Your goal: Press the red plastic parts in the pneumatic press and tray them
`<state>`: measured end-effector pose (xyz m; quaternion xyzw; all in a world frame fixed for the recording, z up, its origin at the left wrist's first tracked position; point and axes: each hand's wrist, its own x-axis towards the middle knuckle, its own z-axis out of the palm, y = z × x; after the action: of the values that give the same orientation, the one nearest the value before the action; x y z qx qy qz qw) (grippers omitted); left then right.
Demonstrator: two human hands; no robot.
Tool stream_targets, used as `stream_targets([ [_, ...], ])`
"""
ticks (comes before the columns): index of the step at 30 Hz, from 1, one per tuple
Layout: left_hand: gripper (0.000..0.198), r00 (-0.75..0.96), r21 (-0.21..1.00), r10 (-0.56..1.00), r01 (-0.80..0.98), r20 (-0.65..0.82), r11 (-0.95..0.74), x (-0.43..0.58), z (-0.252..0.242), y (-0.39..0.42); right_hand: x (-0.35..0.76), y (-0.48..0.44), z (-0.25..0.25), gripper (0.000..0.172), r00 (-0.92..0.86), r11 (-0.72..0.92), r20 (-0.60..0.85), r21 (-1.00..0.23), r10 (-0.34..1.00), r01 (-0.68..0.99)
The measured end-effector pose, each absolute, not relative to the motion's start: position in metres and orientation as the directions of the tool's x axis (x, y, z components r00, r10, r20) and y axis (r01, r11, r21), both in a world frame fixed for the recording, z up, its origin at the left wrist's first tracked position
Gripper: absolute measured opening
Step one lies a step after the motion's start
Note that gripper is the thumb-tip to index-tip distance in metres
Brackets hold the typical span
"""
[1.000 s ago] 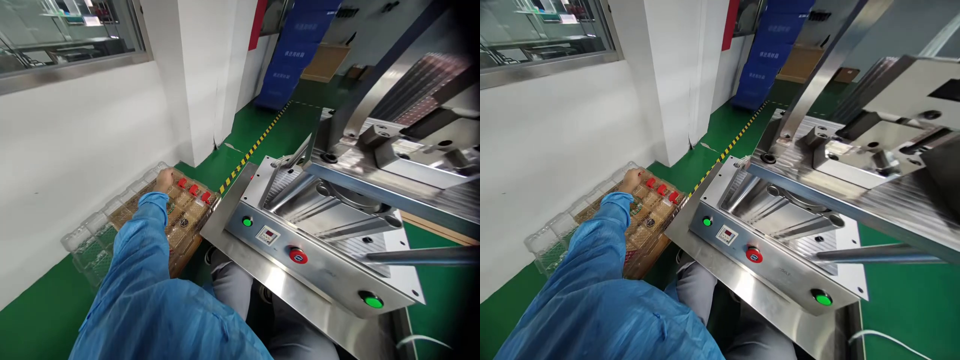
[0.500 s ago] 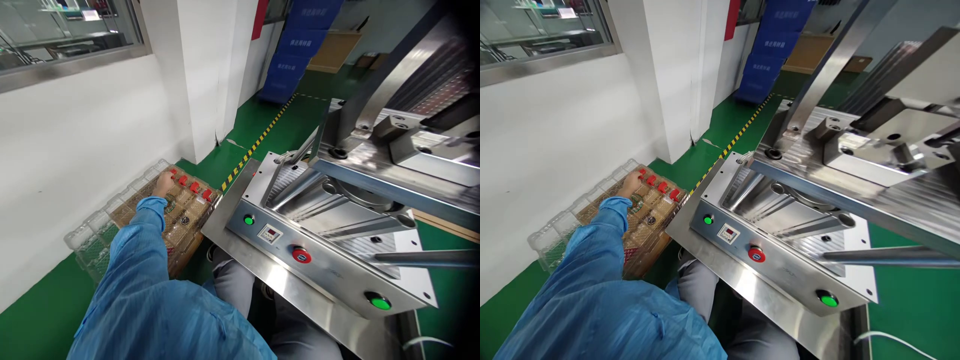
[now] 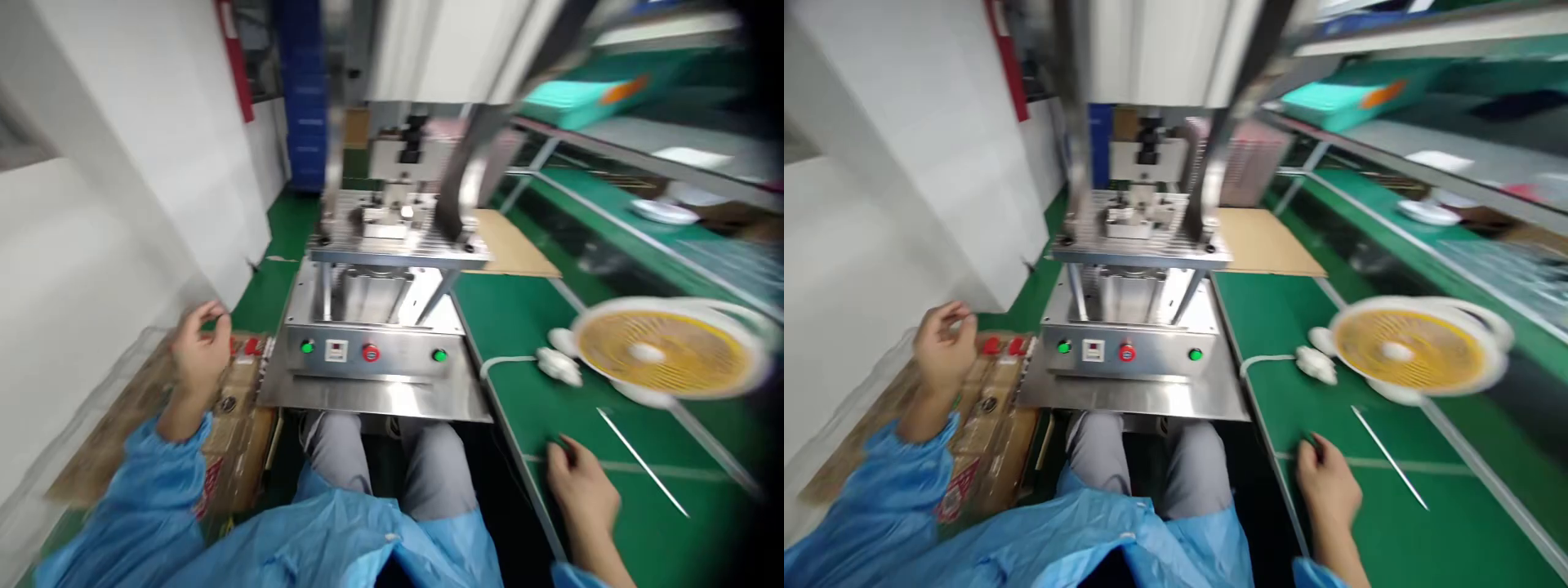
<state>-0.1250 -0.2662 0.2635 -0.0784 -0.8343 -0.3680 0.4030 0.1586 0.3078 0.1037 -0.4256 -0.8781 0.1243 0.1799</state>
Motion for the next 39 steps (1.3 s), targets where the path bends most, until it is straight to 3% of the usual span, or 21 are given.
stream_targets([
  [1,0.03,-0.659,0.539,-0.108,0.498,0.745,0.68,-0.115,0.27,-0.252,0.164,0.307,0.102,0.038,-0.541,0.557,0.173,-0.434,0.823,0.709],
  [5,0.021,-0.579,0.452,0.185,0.766,0.794,0.457,-0.083,0.268,-0.182,0.161,0.299,0.099,0.036,-0.517,0.552,0.248,-0.581,0.82,0.598],
  [8,0.02,-0.569,0.515,0.438,0.82,0.696,0.248,-0.062,0.239,-0.119,0.161,0.289,0.103,0.029,-0.547,0.575,0.272,-0.633,0.792,0.518],
  [10,0.017,-0.584,0.64,0.628,0.749,0.514,0.174,-0.051,0.207,-0.078,0.168,0.281,0.105,0.024,-0.571,0.596,0.29,-0.648,0.768,0.473],
  [14,0.03,-0.447,0.8,0.894,0.52,-0.045,0.3,-0.043,0.111,-0.018,0.195,0.263,0.106,0.019,-0.574,0.587,0.295,-0.688,0.764,0.428],
  [18,0.036,-0.294,0.753,0.905,0.507,-0.308,0.42,-0.04,0.01,0.004,0.23,0.251,0.109,0.018,-0.594,0.556,0.282,-0.755,0.754,0.347],
  [22,0.031,-0.266,0.52,0.84,0.686,-0.473,0.509,-0.019,-0.045,0.006,0.262,0.244,0.109,0.016,-0.531,0.477,0.255,-0.813,0.808,0.334],
  [27,0.031,-0.11,0.579,0.823,0.659,-0.557,0.48,0.008,-0.056,0.006,0.272,0.242,0.105,0.015,-0.437,0.402,0.232,-0.846,0.869,0.351],
  [33,0.031,-0.209,0.625,0.84,0.584,-0.5,0.517,0.003,-0.054,0.004,0.26,0.24,0.102,0.011,-0.479,0.523,0.304,-0.734,0.824,0.434],
  [39,0.03,-0.218,0.632,0.83,0.559,-0.513,0.537,0.005,-0.05,0.005,0.26,0.239,0.102,0.011,-0.474,0.533,0.306,-0.7,0.825,0.475],
])
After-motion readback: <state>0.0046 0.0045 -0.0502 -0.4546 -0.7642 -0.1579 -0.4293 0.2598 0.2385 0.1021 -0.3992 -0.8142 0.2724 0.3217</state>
